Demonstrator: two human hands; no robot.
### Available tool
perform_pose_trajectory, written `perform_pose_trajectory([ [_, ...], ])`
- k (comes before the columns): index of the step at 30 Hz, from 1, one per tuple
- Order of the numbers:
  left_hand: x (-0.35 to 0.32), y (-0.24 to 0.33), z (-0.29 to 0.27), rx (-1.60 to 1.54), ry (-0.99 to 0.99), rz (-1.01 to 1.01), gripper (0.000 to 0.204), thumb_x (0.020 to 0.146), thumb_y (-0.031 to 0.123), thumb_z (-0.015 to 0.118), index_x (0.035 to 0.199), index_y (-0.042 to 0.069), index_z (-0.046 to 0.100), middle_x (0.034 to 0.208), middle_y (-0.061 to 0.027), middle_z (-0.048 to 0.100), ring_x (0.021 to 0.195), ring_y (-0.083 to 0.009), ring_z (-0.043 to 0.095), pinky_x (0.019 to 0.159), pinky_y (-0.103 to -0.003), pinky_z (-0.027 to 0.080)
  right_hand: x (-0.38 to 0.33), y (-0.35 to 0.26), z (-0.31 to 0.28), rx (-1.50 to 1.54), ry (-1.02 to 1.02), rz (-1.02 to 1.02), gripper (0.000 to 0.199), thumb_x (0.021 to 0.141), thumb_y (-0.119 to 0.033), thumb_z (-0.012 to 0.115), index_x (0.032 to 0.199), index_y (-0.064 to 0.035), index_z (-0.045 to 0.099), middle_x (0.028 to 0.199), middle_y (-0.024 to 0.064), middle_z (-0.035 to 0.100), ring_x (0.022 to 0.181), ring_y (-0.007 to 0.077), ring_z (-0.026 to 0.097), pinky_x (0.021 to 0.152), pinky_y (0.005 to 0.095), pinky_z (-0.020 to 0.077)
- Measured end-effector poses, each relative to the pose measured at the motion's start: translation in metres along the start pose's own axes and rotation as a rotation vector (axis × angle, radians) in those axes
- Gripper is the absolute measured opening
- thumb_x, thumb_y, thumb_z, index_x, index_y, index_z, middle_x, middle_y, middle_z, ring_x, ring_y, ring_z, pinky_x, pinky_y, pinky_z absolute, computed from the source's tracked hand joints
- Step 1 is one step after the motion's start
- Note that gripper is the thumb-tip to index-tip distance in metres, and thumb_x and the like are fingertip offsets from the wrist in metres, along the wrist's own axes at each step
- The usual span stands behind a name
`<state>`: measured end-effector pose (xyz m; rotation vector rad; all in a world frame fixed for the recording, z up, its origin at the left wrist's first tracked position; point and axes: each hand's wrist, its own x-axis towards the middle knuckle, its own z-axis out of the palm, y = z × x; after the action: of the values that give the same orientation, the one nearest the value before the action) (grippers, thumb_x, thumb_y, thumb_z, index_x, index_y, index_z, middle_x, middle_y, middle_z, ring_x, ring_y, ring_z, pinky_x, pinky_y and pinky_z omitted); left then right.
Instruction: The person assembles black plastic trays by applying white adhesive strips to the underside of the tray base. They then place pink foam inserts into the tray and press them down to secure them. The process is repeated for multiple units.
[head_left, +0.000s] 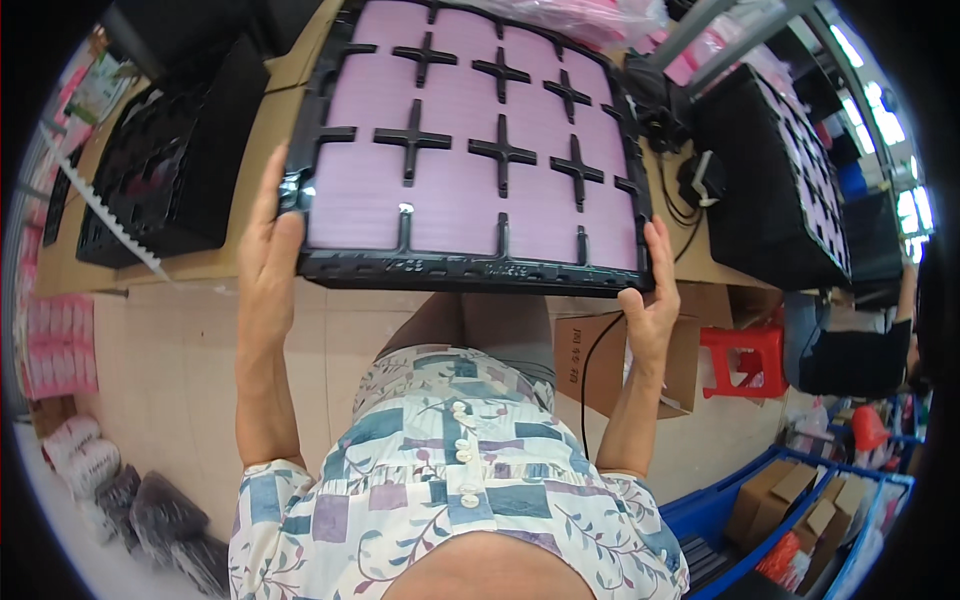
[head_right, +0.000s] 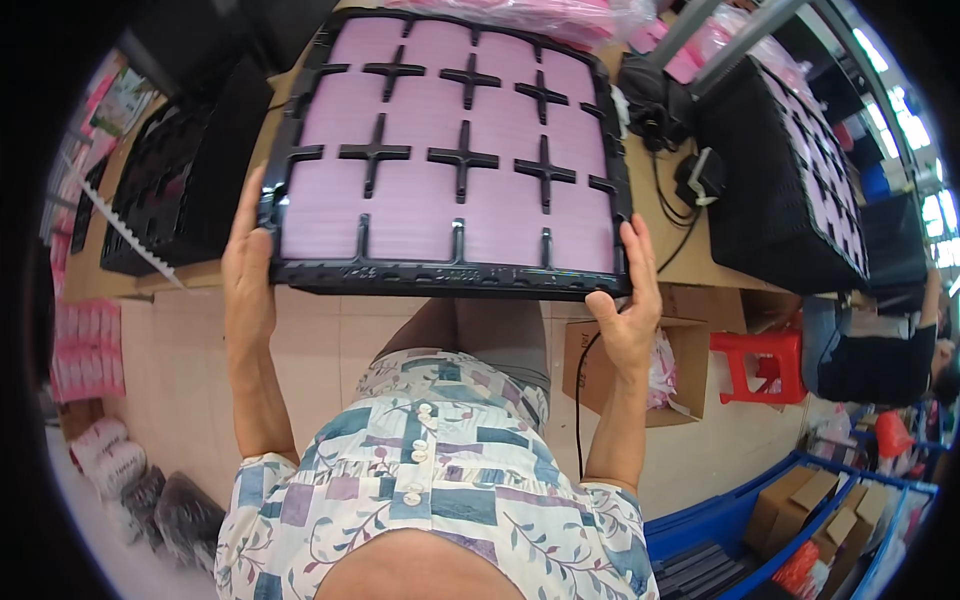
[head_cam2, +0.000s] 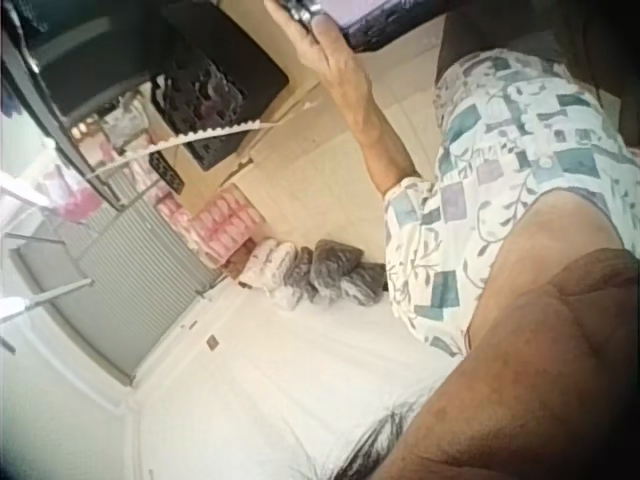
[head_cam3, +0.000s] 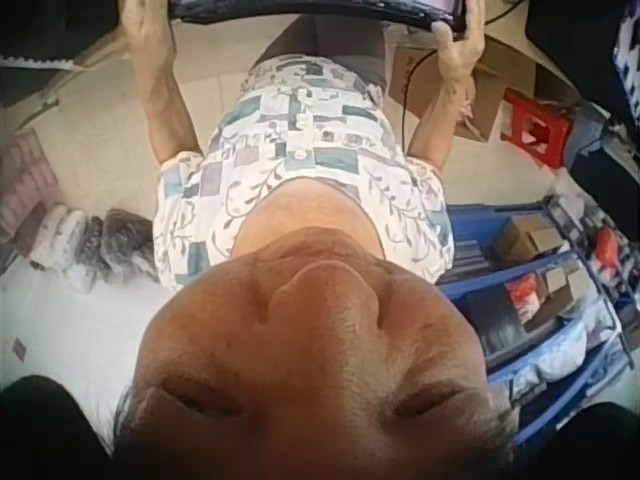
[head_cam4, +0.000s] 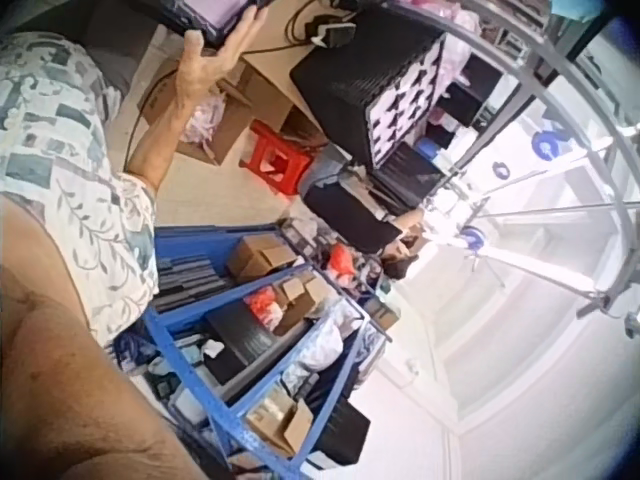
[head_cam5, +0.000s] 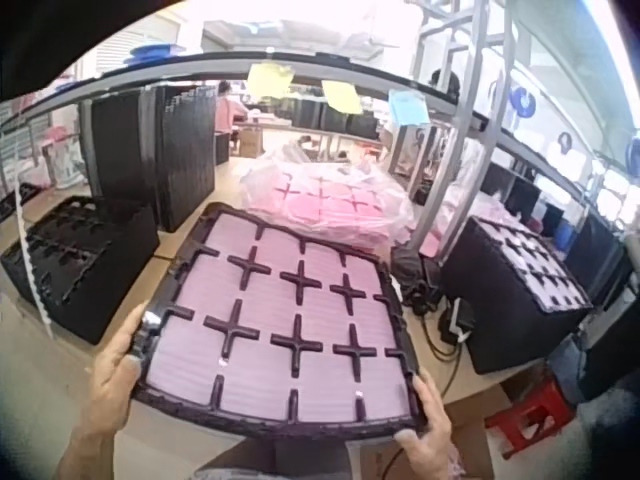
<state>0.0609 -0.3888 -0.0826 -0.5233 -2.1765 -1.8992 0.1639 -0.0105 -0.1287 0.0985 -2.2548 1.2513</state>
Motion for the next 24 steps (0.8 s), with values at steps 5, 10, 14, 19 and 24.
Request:
perform_pose_trajectory([
  [5, -0.003, 0.020, 0.008, -0.084, 0.008, 0.162, 0.084, 0.098, 0.055, 0.048, 0.150, -0.008, 0.025, 0.155, -0.0177, 0.033, 0.141, -0.0222, 0.036, 0.116, -0.033, 0.027, -0.011, 0.008, 0.004, 0.094, 0.141, -0.048, 0.065, 0.089, -0.033, 0.052, 0.141, 0.0058, 0.047, 0.153, 0.0212, 0.037, 0.144, 0.0313, 0.032, 0.118, 0.0419, 0.0224],
  [10, -0.003, 0.027, 0.014, -0.208, -0.015, 0.074, 0.080, 0.100, 0.052, 0.048, 0.149, -0.008, 0.029, 0.151, -0.0188, 0.038, 0.138, -0.0219, 0.039, 0.114, -0.033, 0.029, -0.026, -0.023, -0.009, 0.258, 0.298, 0.001, 0.068, 0.075, -0.011, 0.042, 0.139, 0.0110, 0.045, 0.151, 0.0225, 0.038, 0.144, 0.0315, 0.032, 0.118, 0.0432, 0.0224],
  [14, -0.004, 0.028, 0.034, -0.391, -0.020, 0.020, 0.076, 0.100, 0.045, 0.052, 0.149, -0.008, 0.029, 0.149, -0.0202, 0.040, 0.135, -0.0211, 0.042, 0.113, -0.031, 0.031, -0.035, -0.040, -0.037, 0.213, 0.286, -0.037, 0.070, 0.070, -0.004, 0.037, 0.139, 0.0112, 0.045, 0.153, 0.0233, 0.034, 0.143, 0.0330, 0.034, 0.117, 0.0457, 0.0267],
  [19, 0.002, 0.019, 0.062, -0.431, -0.100, 0.086, 0.074, 0.099, 0.040, 0.055, 0.151, -0.006, 0.026, 0.154, -0.0185, 0.034, 0.140, -0.0221, 0.036, 0.115, -0.032, 0.028, -0.036, -0.039, -0.067, 0.123, 0.356, -0.164, 0.078, 0.094, -0.053, 0.055, 0.140, 0.0087, 0.044, 0.154, 0.0253, 0.030, 0.139, 0.0347, 0.038, 0.113, 0.0478, 0.0353],
  [24, 0.011, 0.015, 0.085, -0.394, -0.157, 0.212, 0.074, 0.099, 0.036, 0.057, 0.152, -0.004, 0.024, 0.157, -0.0174, 0.029, 0.143, -0.0234, 0.032, 0.117, -0.034, 0.024, -0.043, -0.024, -0.082, 0.117, 0.451, -0.166, 0.068, 0.093, -0.042, 0.057, 0.137, 0.0082, 0.047, 0.153, 0.0247, 0.031, 0.140, 0.0349, 0.037, 0.114, 0.0490, 0.0339],
])
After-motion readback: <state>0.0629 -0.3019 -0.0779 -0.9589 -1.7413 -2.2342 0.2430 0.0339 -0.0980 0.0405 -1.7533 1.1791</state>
